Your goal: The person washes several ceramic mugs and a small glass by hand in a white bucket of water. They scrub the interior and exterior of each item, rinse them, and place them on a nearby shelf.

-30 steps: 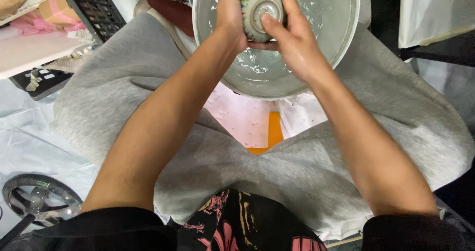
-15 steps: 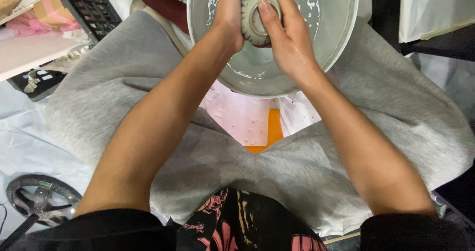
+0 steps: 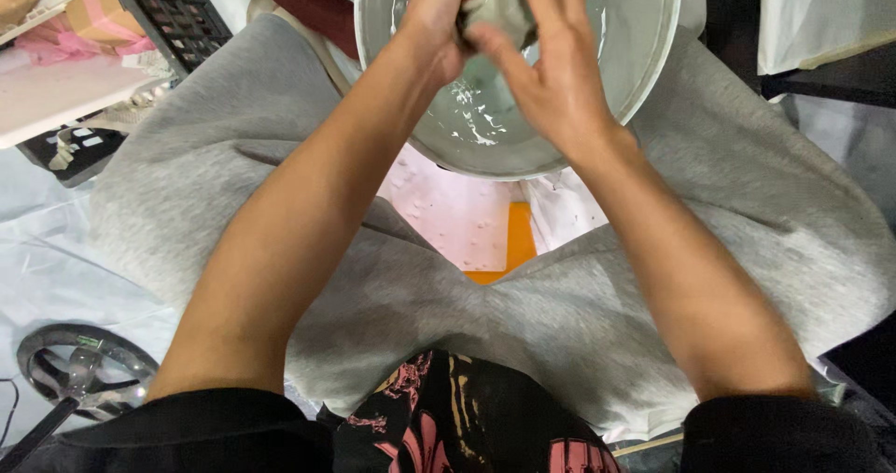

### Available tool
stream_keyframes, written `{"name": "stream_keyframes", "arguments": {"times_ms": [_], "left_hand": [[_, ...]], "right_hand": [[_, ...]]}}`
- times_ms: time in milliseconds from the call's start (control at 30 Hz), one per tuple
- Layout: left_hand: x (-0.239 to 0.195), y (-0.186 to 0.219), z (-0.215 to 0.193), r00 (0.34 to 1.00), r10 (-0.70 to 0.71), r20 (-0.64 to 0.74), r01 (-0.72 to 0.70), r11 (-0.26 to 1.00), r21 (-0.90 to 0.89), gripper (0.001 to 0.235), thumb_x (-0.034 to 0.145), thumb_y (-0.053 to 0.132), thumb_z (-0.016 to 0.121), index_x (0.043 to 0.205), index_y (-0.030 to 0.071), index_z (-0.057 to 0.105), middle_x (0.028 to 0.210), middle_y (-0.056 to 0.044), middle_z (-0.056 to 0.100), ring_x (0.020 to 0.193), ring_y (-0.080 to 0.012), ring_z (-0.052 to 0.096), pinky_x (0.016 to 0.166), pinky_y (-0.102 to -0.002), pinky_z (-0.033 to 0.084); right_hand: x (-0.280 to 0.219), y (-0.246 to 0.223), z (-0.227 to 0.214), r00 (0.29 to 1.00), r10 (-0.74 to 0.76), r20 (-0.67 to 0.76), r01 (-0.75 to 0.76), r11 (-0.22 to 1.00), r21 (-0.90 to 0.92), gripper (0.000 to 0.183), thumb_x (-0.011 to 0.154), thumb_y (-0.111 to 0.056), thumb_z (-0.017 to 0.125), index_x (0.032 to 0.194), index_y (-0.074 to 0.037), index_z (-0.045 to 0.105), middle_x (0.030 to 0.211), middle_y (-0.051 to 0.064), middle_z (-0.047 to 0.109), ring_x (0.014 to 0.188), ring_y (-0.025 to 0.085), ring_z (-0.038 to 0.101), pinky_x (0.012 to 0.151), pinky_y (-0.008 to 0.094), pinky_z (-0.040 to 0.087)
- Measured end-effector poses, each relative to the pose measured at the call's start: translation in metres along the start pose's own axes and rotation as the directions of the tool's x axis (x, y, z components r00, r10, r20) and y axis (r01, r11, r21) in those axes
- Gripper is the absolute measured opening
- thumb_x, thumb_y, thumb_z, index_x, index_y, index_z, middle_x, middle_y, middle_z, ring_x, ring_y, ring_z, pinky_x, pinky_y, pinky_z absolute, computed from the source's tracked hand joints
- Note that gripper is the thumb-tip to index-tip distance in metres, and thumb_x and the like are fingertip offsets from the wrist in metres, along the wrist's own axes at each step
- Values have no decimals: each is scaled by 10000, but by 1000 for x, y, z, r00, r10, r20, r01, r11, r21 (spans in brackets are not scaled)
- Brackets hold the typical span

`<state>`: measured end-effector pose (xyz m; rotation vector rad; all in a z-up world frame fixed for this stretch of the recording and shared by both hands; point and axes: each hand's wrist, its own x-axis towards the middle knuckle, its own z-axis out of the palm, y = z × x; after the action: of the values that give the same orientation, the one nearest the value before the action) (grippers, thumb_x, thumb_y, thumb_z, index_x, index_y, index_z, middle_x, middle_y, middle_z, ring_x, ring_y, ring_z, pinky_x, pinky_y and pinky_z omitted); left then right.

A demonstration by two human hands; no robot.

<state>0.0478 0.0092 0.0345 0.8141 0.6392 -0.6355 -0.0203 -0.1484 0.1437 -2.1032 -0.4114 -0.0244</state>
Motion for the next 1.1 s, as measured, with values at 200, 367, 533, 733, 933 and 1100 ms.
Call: {"name": "stream_keyframes", "arguments": {"times_ms": [200, 367, 533, 733, 933, 1100], "left_hand": [[-1, -1, 8, 904, 142, 403, -121, 990, -77, 293, 1004, 264, 634, 1142, 10, 682, 1114, -108, 751, 1072, -253, 727, 1029, -449, 573], [-1, -3, 8, 909, 191, 371, -183, 981, -56, 269, 1002, 216, 646, 1166, 3, 655, 1142, -114, 730, 1099, -246, 714, 1056, -466, 548], [9, -8, 8, 957, 287, -41, -286, 958, 30, 342, 976, 265, 564, 1127, -32, 640, 1031, -144, 735, 947, -251, 719, 933, -509, 551], [6, -12, -1, 984, 160, -83, -167, 982, -87, 439, 942, 381, 526, 1057, -17, 674, 997, -150, 736, 890, -282, 739, 814, -505, 613], [-6, -13, 5, 982, 66, 177, -39, 988, -152, 530, 918, 489, 572, 1151, 20, 653, 1085, -138, 715, 973, -286, 737, 881, -500, 631], [-20, -17, 21, 997, 71, 7, -72, 996, 51, 579, 895, 546, 541, 1199, 71, 674, 1112, -85, 744, 1036, -224, 722, 906, -426, 583]], "right_hand": [[5, 9, 2, 898, 392, -201, -248, 827, 504, 316, 1152, -254, 651, 1295, 27, 646, 1080, 67, 706, 964, 131, 685, 865, 298, 623], [7, 9, 0, 850, 468, -240, -236, 747, 621, 272, 1007, -248, 707, 1081, 11, 669, 900, 16, 706, 814, 71, 698, 747, 275, 669], [4, 5, 9, 895, 282, -345, -106, 887, 450, 276, 1039, -9, 886, 997, 33, 616, 1045, 93, 725, 941, 107, 675, 865, 279, 597], [6, 1, 10, 934, 336, -119, -158, 691, 705, 610, 933, -91, 821, 1389, -107, 416, 1259, 84, 635, 1100, 143, 671, 913, 297, 604], [2, 8, 15, 890, 446, 97, -382, 611, 694, 504, 1110, -408, 649, 1453, -65, 513, 1306, 87, 652, 1192, 140, 620, 1021, 311, 555], [0, 18, 20, 855, 519, 0, -403, 664, 630, 543, 1095, -461, 638, 1447, -57, 552, 1288, 71, 670, 1184, 137, 615, 1024, 298, 528]]}}
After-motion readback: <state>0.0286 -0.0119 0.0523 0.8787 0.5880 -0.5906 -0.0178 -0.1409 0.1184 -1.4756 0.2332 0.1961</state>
